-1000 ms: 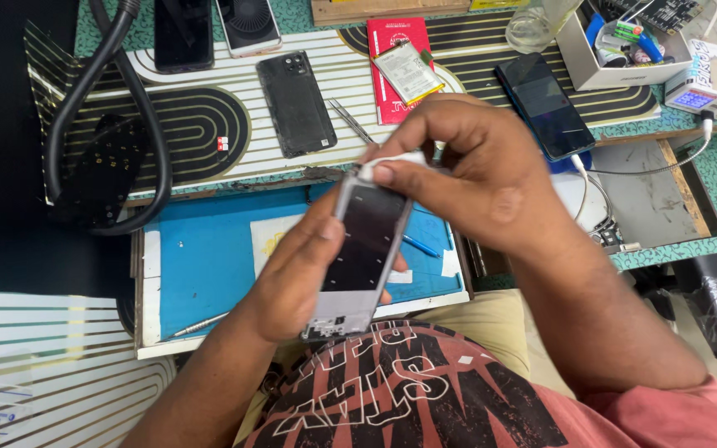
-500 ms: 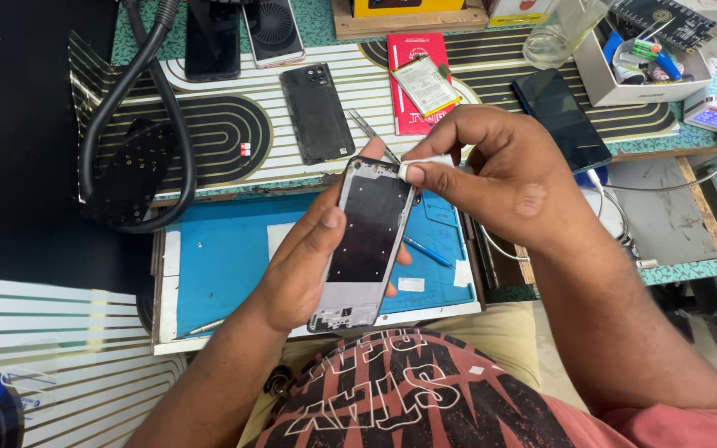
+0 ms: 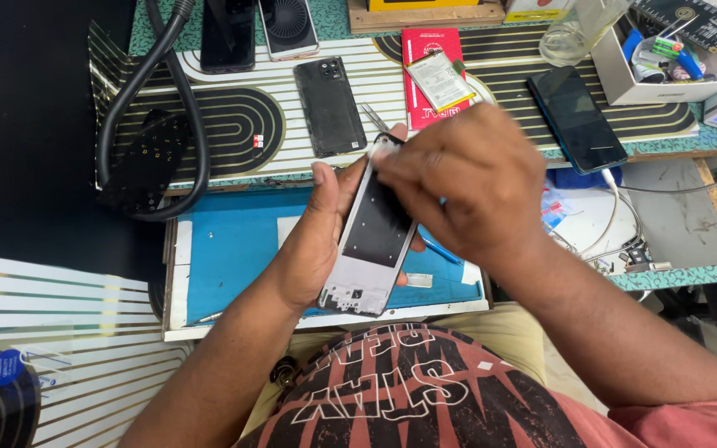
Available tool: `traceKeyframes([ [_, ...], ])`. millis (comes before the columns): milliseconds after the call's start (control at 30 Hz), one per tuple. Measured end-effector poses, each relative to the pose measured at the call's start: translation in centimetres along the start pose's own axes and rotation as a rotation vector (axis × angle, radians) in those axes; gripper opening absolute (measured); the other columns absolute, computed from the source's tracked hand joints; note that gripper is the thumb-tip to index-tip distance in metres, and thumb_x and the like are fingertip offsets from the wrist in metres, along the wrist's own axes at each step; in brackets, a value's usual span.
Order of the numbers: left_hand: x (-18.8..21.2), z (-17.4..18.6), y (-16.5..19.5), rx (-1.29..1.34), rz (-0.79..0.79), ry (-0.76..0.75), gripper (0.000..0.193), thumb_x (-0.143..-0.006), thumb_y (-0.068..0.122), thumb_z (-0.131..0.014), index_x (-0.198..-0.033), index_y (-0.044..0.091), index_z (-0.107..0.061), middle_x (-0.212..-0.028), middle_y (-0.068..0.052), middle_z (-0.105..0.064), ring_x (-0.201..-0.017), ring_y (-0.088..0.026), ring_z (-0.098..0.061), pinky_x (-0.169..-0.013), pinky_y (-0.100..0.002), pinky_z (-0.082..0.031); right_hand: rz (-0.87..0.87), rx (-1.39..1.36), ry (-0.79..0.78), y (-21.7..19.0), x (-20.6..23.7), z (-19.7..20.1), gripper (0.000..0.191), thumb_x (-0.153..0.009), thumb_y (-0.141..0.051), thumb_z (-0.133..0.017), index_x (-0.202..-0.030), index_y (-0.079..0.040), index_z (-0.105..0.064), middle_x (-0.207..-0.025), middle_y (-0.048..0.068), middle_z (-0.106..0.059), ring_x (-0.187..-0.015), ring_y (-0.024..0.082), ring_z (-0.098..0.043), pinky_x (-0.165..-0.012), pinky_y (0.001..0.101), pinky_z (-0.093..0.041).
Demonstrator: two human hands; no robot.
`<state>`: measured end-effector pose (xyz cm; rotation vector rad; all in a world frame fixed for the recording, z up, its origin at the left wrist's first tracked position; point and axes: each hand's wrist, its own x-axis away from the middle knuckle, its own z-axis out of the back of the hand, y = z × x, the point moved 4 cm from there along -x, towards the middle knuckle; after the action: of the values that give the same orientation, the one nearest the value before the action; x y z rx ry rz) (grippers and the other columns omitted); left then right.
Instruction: The person holds a disassembled smartphone frame and uses a thin metal pry tool to scrape old adhesive and residue from the frame edges and inner panel. They then wipe the frame surface and edges with a cotton pad, turning the phone to clean different sides, and finally set the frame down on the workbench.
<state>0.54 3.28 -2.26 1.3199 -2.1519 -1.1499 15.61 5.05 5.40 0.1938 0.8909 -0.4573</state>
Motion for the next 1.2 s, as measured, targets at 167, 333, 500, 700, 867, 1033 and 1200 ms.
traceKeyframes([
  [167,-0.1,0.7,-0.1,0.376,0.084,0.218,0.097,-0.095,0.073,-0.019,-0.166,0.008,-0.032,-0.133,-0.017,-0.062,-0.108,-0.026,-0.067,-0.085,-0.036,-0.064,0.141,-0.088,-0.088,-3.9,-1.1,0.0,0.021,-0.083,-0.013,-0.086,-0.102,-0.014,-0.077,-0.097,-0.002,-0.071,-0.084,0.017,-0.064,-0.068,0.0319,-0.049],
  [333,-0.3,0.3,0.4,0.049,-0.026,-0.046,0.098,-0.095,0.083,-0.023,-0.169,0.019,-0.031,-0.136,-0.015,-0.059,-0.11,-0.027,-0.067,-0.082,-0.046,-0.062,0.084,0.136,0.017,-0.9,-3.6,0.9,0.014,-0.078,-0.01,-0.082,-0.092,-0.013,-0.079,-0.088,0.0,-0.071,-0.074,0.022,-0.062,-0.064,0.0355,-0.048],
  [500,-1.1,1.4,0.1,0.464,-0.006,0.102,0.102,-0.102,0.083,-0.02,-0.162,0.002,-0.034,-0.138,-0.022,-0.059,-0.12,-0.029,-0.065,-0.099,-0.039,-0.063,0.19,-0.093,-0.001,-3.0,-1.9,0.0,0.022,-0.084,-0.011,-0.079,-0.105,-0.017,-0.078,-0.1,-0.001,-0.071,-0.083,0.018,-0.065,-0.073,0.0318,-0.051],
  [700,-1.7,0.2,2.2,0.254,-0.1,-0.183,0.103,-0.099,0.087,-0.021,-0.168,0.012,-0.039,-0.141,-0.018,-0.061,-0.115,-0.031,-0.068,-0.088,-0.048,-0.061,0.167,0.199,0.097,0.0,-4.9,1.3,0.012,-0.079,-0.011,-0.086,-0.088,-0.016,-0.08,-0.085,-0.001,-0.071,-0.071,0.021,-0.062,-0.063,0.0354,-0.047],
  [867,-3.4,0.8,4.6,0.365,-0.114,0.004,0.106,-0.096,0.085,-0.016,-0.17,0.011,-0.033,-0.143,-0.016,-0.059,-0.115,-0.027,-0.066,-0.091,-0.041,-0.063,0.252,-0.023,0.002,-2.0,-3.8,0.1,0.013,-0.091,-0.016,-0.084,-0.101,-0.022,-0.078,-0.102,-0.002,-0.072,-0.086,0.016,-0.065,-0.074,0.0329,-0.054],
  [1033,-4.5,1.1,4.7,0.483,-0.1,0.001,0.096,-0.099,0.08,-0.013,-0.163,0.013,-0.039,-0.141,-0.018,-0.061,-0.114,-0.028,-0.068,-0.09,-0.041,-0.063,0.331,0.209,0.068,-1.1,-4.0,0.0,0.013,-0.092,-0.015,-0.089,-0.089,-0.019,-0.077,-0.093,-0.002,-0.071,-0.077,0.014,-0.063,-0.061,0.0315,-0.048],
  [1200,-4.7,-0.2,4.6,0.352,-0.246,-0.338,0.086,-0.108,0.074,-0.016,-0.162,0.014,-0.046,-0.147,-0.018,-0.061,-0.122,-0.03,-0.065,-0.093,-0.047,-0.058,0.149,0.309,0.208,0.3,-6.1,0.9,0.019,-0.081,-0.01,-0.091,-0.077,-0.012,-0.073,-0.083,0.001,-0.069,-0.072,0.02,-0.062,-0.063,0.0331,-0.048],
])
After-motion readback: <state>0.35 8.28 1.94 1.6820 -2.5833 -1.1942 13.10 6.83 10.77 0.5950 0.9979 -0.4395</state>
